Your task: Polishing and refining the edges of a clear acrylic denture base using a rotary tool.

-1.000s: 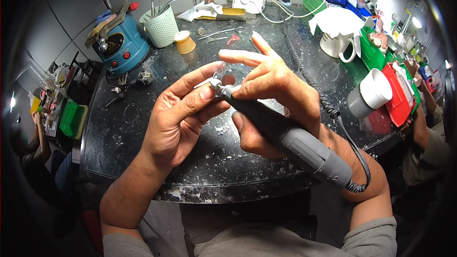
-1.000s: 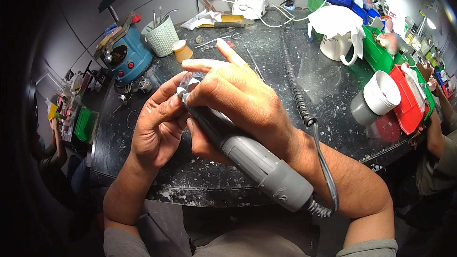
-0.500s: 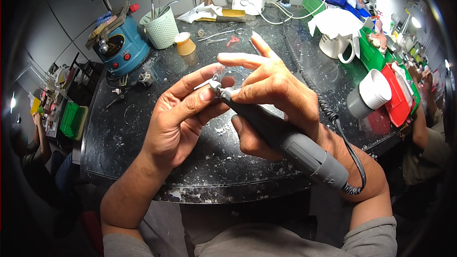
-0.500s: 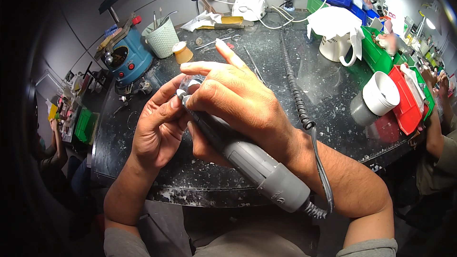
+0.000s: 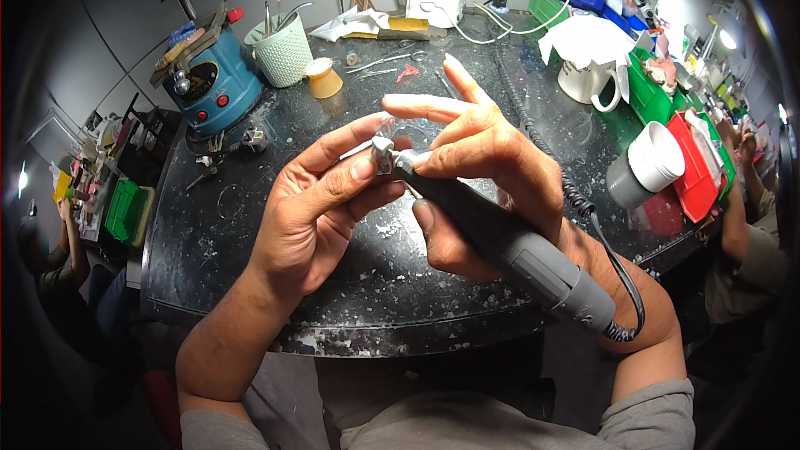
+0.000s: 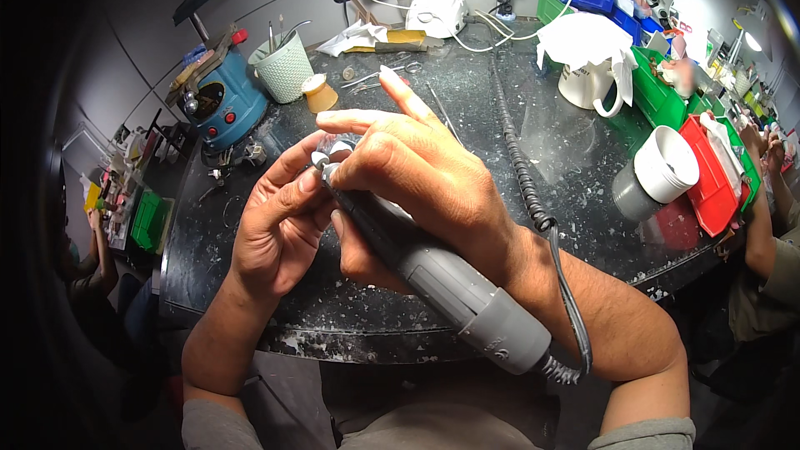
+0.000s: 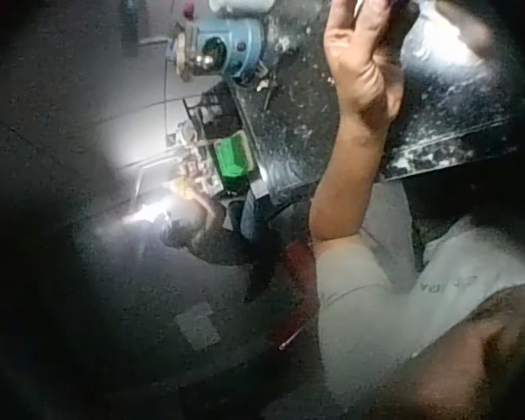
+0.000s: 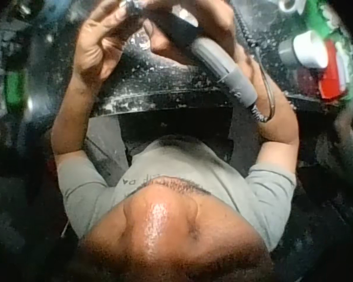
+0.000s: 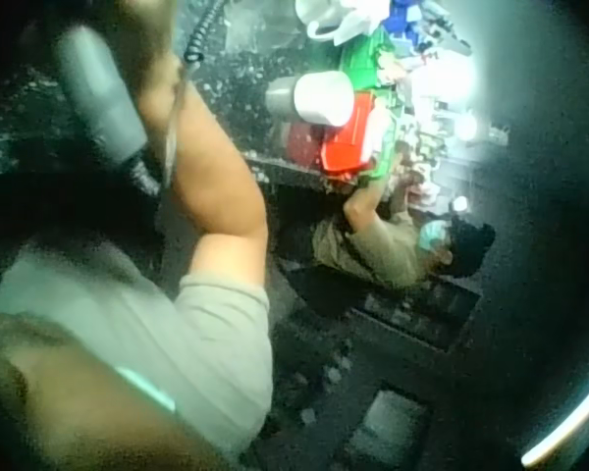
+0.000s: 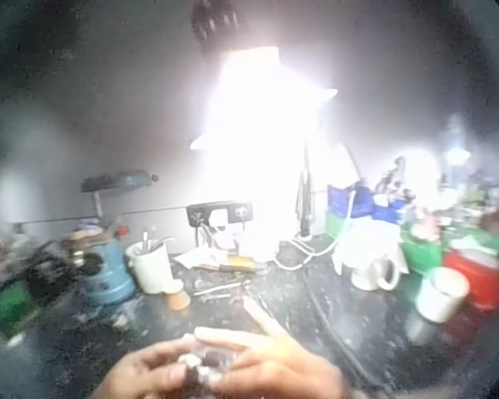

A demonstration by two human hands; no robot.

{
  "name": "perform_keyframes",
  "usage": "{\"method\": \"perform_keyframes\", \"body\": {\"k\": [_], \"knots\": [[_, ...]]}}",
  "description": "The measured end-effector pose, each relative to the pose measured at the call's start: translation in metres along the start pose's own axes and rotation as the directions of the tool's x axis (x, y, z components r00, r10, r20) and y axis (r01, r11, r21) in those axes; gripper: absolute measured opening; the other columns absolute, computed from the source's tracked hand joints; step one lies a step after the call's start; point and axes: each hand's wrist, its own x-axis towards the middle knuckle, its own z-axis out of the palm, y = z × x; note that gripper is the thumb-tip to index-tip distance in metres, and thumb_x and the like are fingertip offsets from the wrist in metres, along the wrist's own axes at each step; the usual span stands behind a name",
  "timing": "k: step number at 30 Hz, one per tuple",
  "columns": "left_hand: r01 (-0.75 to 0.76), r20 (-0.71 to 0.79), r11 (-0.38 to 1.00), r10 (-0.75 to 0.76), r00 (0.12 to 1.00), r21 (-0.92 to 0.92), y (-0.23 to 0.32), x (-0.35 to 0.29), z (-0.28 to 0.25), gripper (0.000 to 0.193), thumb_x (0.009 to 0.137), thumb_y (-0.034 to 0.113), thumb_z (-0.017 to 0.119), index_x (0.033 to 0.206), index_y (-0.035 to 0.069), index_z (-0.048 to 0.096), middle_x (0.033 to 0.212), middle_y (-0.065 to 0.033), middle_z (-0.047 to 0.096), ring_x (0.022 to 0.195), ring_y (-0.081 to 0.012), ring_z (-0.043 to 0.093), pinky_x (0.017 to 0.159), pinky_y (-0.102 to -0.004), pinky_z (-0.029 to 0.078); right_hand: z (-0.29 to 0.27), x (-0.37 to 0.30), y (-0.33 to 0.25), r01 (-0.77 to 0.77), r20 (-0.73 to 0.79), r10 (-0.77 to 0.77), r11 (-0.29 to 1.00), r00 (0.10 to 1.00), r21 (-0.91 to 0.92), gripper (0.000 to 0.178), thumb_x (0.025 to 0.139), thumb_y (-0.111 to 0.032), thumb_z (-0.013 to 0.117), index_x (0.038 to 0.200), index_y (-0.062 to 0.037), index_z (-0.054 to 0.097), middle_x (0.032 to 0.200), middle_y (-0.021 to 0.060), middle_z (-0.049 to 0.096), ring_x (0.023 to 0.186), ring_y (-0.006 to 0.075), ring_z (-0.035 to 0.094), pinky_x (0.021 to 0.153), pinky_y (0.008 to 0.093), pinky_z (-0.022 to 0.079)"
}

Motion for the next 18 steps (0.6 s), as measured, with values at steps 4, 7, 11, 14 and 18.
{"method": "perform_keyframes", "body": {"k": [4, 7, 11, 14, 18], "knots": [[-0.009, 0.008, 1.000, 0.009, 1.000, -0.001, -0.0005, -0.0005, 0.0000, 0.041, 0.099, 0.005, 0.056, 0.139, -0.002, 0.050, 0.127, -0.0225, 0.063, 0.111, -0.0232, 0.067, 0.098, -0.0343, 0.056, -0.0001, -0.0001, 0.0001, -0.010, 0.013, 0.010, 1.000, 1.000, 0.001, 0.023, 0.076, -0.006, 0.074, 0.097, -0.0078, 0.064, 0.101, 0.0096, 0.068, 0.117, 0.0297, 0.066, 0.112, 0.0638, 0.033], [-0.009, 0.011, 1.000, 0.009, 1.000, -0.003, -0.0002, -0.0005, 0.0000, 0.041, 0.099, 0.005, 0.056, 0.139, -0.002, 0.051, 0.127, -0.0226, 0.063, 0.111, -0.0236, 0.067, 0.098, -0.0348, 0.056, 0.0002, 0.0002, 0.0000, 0.003, 0.010, -0.003, 1.000, 1.000, -0.010, 0.023, 0.076, -0.006, 0.074, 0.097, -0.0080, 0.064, 0.101, 0.0098, 0.068, 0.117, 0.0296, 0.066, 0.111, 0.0637, 0.033], [-0.014, -0.005, 1.000, 0.014, 1.000, 0.014, -0.0006, -0.0008, -0.0006, 0.040, 0.099, 0.005, 0.057, 0.138, -0.002, 0.051, 0.127, -0.0229, 0.063, 0.113, -0.0242, 0.066, 0.099, -0.0354, 0.056, -0.0050, 0.0025, -0.0020, 0.008, 0.096, -0.004, 0.999, 0.995, -0.044, 0.023, 0.077, -0.006, 0.074, 0.097, -0.0080, 0.064, 0.104, 0.0109, 0.068, 0.117, 0.0298, 0.065, 0.111, 0.0638, 0.033], [-0.021, 0.018, 1.000, 0.021, 1.000, 0.001, -0.0010, -0.0003, -0.0013, 0.040, 0.099, 0.004, 0.057, 0.138, -0.002, 0.051, 0.126, -0.0229, 0.064, 0.113, -0.0243, 0.066, 0.099, -0.0356, 0.056, -0.0011, 0.0009, -0.0010, -0.001, 0.027, 0.001, 1.000, 1.000, -0.009, 0.022, 0.078, -0.006, 0.073, 0.098, -0.0077, 0.064, 0.105, 0.0114, 0.069, 0.118, 0.0299, 0.065, 0.112, 0.0638, 0.033], [-0.014, 0.014, 1.000, 0.014, 1.000, 0.000, -0.0011, -0.0002, -0.0016, 0.040, 0.099, 0.004, 0.057, 0.138, -0.001, 0.051, 0.126, -0.0229, 0.064, 0.113, -0.0244, 0.066, 0.099, -0.0358, 0.055, -0.0007, -0.0003, 0.0021, 0.005, 0.008, -0.005, 1.000, 1.000, 0.010, 0.021, 0.079, -0.006, 0.072, 0.098, -0.0076, 0.064, 0.106, 0.0117, 0.069, 0.118, 0.0301, 0.065, 0.112, 0.0639, 0.032]]}}
